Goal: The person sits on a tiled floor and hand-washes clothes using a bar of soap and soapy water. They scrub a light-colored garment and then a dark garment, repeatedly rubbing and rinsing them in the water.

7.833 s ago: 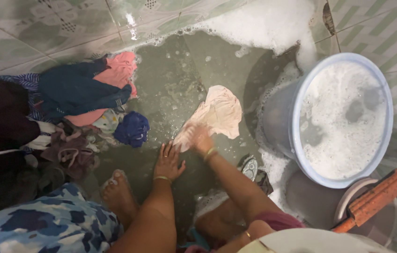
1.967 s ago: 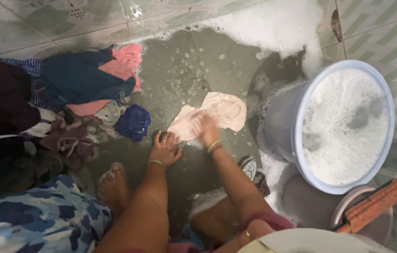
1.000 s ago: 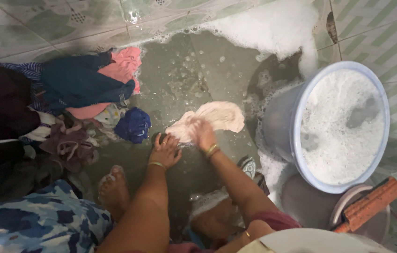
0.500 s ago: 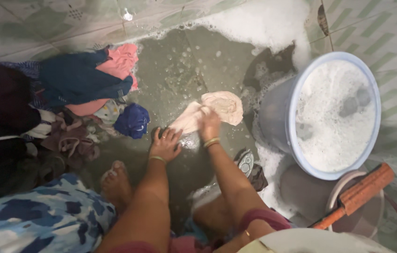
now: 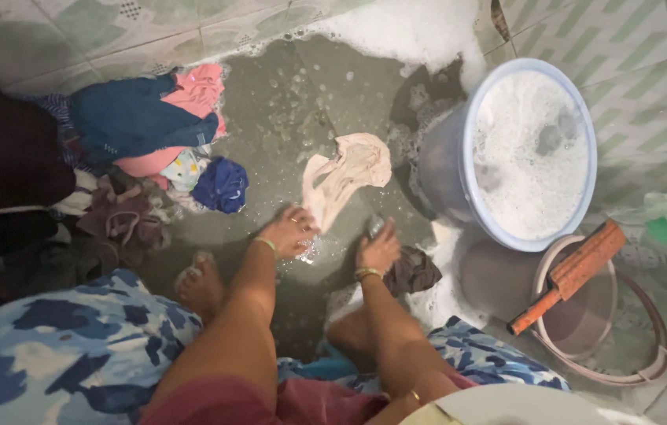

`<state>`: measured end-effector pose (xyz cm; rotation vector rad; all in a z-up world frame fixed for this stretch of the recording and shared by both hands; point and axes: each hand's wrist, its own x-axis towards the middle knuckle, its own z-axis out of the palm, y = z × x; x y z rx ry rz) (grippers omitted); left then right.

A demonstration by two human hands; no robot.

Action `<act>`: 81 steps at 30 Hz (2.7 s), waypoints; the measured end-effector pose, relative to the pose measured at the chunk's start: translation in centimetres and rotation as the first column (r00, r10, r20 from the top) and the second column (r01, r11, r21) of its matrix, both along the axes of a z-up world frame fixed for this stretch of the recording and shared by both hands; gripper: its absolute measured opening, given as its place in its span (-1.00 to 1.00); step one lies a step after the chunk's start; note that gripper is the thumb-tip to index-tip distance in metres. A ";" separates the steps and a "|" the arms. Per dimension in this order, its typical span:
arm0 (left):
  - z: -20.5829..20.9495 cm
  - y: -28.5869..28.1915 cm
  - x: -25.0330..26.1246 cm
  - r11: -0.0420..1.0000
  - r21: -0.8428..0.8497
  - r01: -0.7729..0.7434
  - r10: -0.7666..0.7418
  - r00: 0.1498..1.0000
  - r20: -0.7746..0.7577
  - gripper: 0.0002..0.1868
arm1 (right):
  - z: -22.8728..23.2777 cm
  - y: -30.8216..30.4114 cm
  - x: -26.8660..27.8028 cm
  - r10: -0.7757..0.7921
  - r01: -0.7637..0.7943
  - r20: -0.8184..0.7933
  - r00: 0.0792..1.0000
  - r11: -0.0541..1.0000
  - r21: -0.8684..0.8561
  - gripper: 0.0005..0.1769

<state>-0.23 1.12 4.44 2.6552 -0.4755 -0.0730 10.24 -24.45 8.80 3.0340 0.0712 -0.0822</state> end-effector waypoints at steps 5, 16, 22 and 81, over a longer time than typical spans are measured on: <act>-0.6 -3.4 1.7 0.973 -0.224 0.057 -0.076 0.994 -0.080 -0.30 | 1.5 4.5 3.6 0.083 -0.085 0.021 0.996 0.985 0.151 0.12; 1.4 3.3 -0.3 0.987 0.157 0.027 -0.010 0.994 -0.112 -0.08 | -1.5 7.2 11.9 0.494 -0.493 -0.028 0.869 0.870 0.035 -0.16; 1.5 3.2 0.3 0.970 0.107 0.217 -0.200 0.968 -0.149 -0.05 | 2.8 11.3 14.6 0.686 -0.671 0.075 0.724 0.674 0.309 -0.39; -1.8 3.6 0.1 0.926 -0.318 0.202 -0.240 0.967 -0.085 0.02 | -3.6 7.7 19.0 0.886 -0.892 -0.109 0.450 0.451 -0.017 -0.66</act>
